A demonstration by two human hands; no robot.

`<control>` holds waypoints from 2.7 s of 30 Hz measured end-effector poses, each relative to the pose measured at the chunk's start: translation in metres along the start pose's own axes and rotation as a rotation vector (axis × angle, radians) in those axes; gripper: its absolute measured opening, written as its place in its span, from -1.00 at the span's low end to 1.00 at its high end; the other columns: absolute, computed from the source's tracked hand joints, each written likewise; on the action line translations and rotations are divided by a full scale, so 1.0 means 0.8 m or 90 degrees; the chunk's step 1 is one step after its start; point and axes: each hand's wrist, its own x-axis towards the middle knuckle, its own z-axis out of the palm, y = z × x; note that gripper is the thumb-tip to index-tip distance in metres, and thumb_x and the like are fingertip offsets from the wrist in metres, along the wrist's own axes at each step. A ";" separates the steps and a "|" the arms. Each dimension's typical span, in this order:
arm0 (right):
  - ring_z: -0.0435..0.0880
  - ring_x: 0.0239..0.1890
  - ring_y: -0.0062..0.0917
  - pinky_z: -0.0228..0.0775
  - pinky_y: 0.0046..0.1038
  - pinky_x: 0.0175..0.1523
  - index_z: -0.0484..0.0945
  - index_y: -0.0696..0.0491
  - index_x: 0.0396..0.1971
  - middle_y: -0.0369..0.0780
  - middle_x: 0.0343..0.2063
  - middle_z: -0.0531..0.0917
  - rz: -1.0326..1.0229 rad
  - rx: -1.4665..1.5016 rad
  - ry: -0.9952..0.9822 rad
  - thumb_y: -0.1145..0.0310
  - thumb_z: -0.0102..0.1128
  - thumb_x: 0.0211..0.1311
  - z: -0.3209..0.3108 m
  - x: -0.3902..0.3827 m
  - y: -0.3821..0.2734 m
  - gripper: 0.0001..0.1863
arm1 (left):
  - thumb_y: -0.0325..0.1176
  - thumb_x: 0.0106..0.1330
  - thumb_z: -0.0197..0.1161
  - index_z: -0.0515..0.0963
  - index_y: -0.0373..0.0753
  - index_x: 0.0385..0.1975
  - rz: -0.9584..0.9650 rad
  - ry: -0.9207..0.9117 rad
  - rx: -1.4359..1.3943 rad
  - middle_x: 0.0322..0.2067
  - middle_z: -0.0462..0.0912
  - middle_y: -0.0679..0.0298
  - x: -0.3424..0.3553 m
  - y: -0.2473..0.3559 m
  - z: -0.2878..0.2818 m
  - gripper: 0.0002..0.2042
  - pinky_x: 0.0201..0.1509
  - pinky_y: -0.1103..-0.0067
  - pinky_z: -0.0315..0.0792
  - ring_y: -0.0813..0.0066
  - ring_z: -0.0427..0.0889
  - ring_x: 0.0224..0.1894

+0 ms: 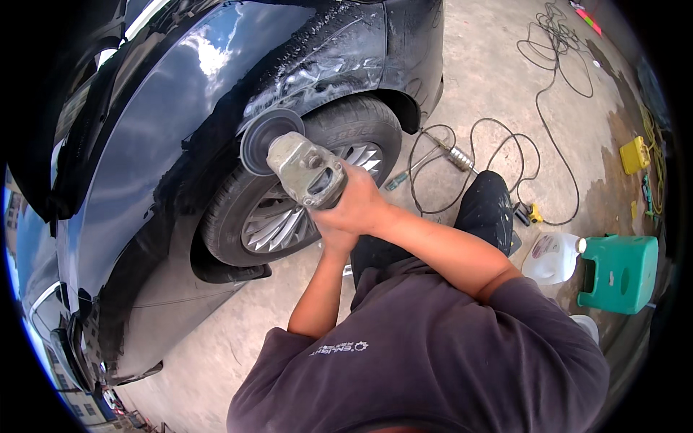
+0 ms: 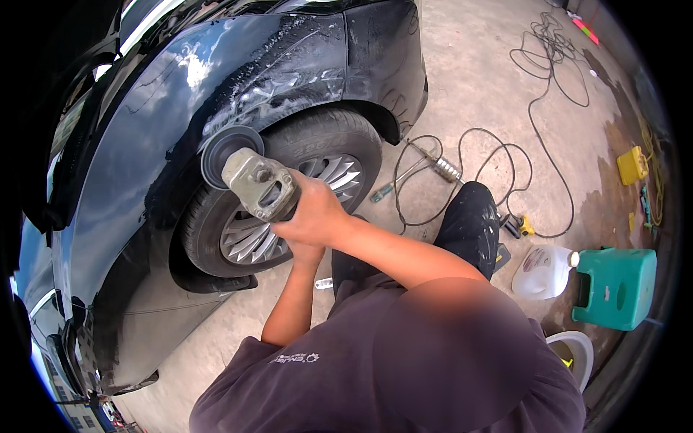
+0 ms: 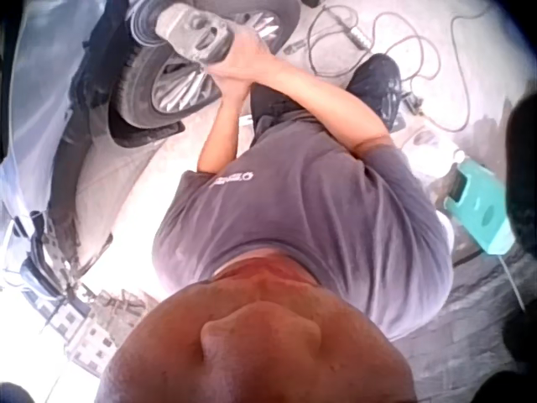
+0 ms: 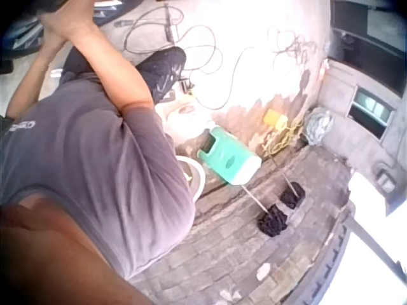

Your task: The person uses a power drill to remove fasteners from the front bumper of a car. They then inspect the bumper surface by hand and use a power sander to smooth the area around the front wheel arch.

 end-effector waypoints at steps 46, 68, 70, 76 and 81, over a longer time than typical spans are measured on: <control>0.79 -0.05 -0.09 0.61 -0.28 0.11 0.54 0.25 0.14 0.04 -0.15 0.77 0.106 -0.065 -0.017 0.35 0.52 -0.12 -0.016 -0.024 -0.025 -0.28 | -0.23 0.21 0.52 0.45 -0.33 0.27 -0.050 -0.008 0.078 0.27 0.51 0.01 -0.029 0.043 0.011 -0.36 0.41 0.23 0.32 0.12 0.49 0.35; 0.76 -0.08 -0.19 0.57 -0.29 0.11 0.58 0.21 0.08 -0.03 -0.14 0.77 0.047 0.034 -0.021 0.30 0.53 -0.11 -0.050 0.010 0.014 -0.34 | -0.32 0.07 0.62 0.48 -0.38 0.20 0.015 0.019 0.064 -0.07 0.72 0.01 0.016 0.028 0.046 -0.33 0.08 0.32 0.56 0.13 0.75 -0.02; 0.81 -0.10 -0.17 0.60 -0.29 0.10 0.58 0.19 0.09 -0.02 -0.16 0.79 0.002 0.022 -0.029 0.29 0.53 -0.13 -0.045 0.010 0.016 -0.32 | -0.34 0.07 0.61 0.48 -0.38 0.19 0.002 0.044 0.001 -0.07 0.71 0.02 0.011 0.021 0.050 -0.34 0.08 0.33 0.56 0.14 0.74 -0.03; 0.78 -0.09 -0.39 0.57 -0.35 0.12 0.65 0.21 -0.02 -0.06 -0.14 0.79 0.203 0.151 0.097 0.31 0.54 -0.05 -0.089 -0.009 0.060 -0.45 | -0.28 -0.01 0.66 0.50 -0.39 0.13 -0.117 -0.119 0.158 -0.04 0.70 0.01 0.039 0.068 0.061 -0.31 0.09 0.35 0.55 0.14 0.73 -0.02; 0.75 -0.09 -0.27 0.54 -0.30 0.13 0.64 0.20 -0.01 -0.08 -0.14 0.77 0.057 0.063 0.016 0.31 0.57 -0.12 -0.085 0.008 0.042 -0.41 | -0.27 -0.01 0.66 0.51 -0.39 0.08 -0.020 -0.055 0.090 -0.04 0.71 -0.01 0.030 0.041 0.072 -0.34 0.08 0.34 0.55 0.12 0.74 -0.03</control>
